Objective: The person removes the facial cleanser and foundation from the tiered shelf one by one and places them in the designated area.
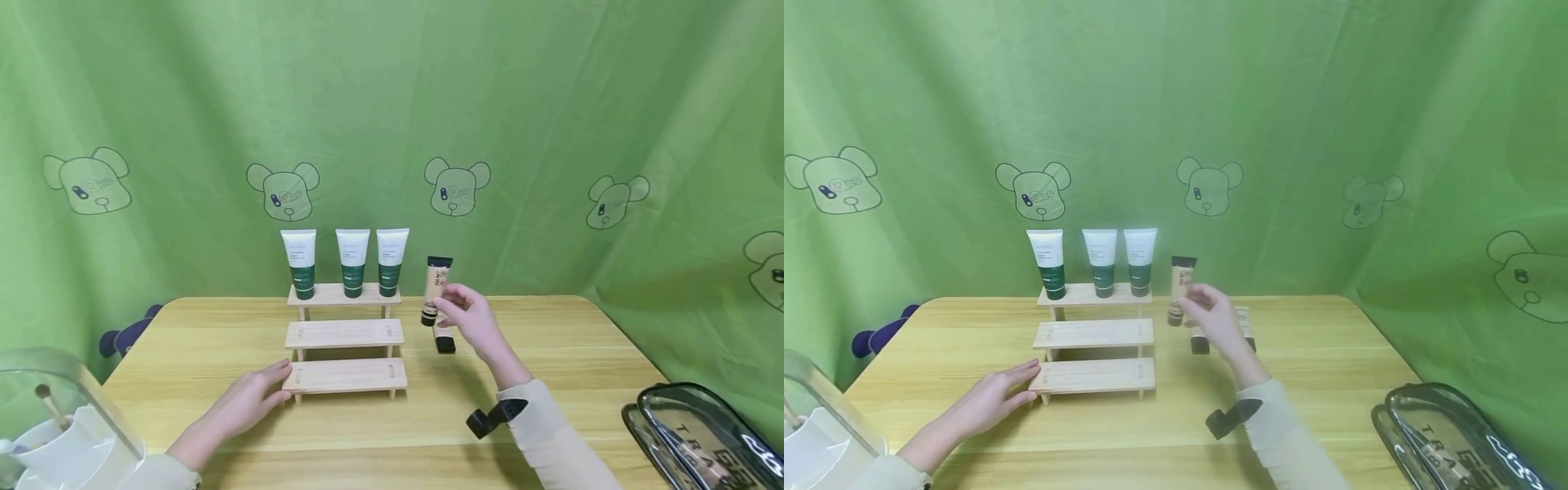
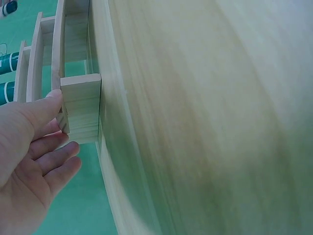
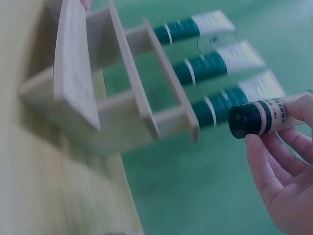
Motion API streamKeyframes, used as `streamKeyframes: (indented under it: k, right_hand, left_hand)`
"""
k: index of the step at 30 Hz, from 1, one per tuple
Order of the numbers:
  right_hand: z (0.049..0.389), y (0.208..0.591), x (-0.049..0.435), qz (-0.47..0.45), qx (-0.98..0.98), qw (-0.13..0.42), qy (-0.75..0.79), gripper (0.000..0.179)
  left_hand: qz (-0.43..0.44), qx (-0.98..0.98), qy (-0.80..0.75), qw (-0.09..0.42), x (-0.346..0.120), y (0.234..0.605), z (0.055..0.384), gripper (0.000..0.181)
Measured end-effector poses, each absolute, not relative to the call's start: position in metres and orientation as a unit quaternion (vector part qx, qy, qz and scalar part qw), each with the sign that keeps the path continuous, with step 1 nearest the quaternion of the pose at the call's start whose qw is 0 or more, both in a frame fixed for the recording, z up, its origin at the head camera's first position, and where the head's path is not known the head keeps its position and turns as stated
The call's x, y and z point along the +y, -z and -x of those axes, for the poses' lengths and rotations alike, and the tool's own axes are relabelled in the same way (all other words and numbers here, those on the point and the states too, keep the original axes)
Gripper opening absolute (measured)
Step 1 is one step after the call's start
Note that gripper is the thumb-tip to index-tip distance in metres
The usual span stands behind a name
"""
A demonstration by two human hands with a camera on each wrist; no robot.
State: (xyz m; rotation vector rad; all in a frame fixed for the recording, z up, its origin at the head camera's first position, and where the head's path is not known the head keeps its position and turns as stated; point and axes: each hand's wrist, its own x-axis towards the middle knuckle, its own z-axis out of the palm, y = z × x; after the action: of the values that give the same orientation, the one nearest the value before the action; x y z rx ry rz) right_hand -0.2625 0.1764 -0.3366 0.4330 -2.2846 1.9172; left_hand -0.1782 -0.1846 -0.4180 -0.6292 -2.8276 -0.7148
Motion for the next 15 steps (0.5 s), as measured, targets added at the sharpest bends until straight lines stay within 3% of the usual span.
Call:
streamKeyframes:
  k: [15]
  right_hand:
    - [0.272,0.36,0.275,-0.065,-0.788,0.099,-0.605,0.042]
  left_hand:
    - [0.215,-0.944,0.239,0.076,-0.187,0.42,0.179,0.046]
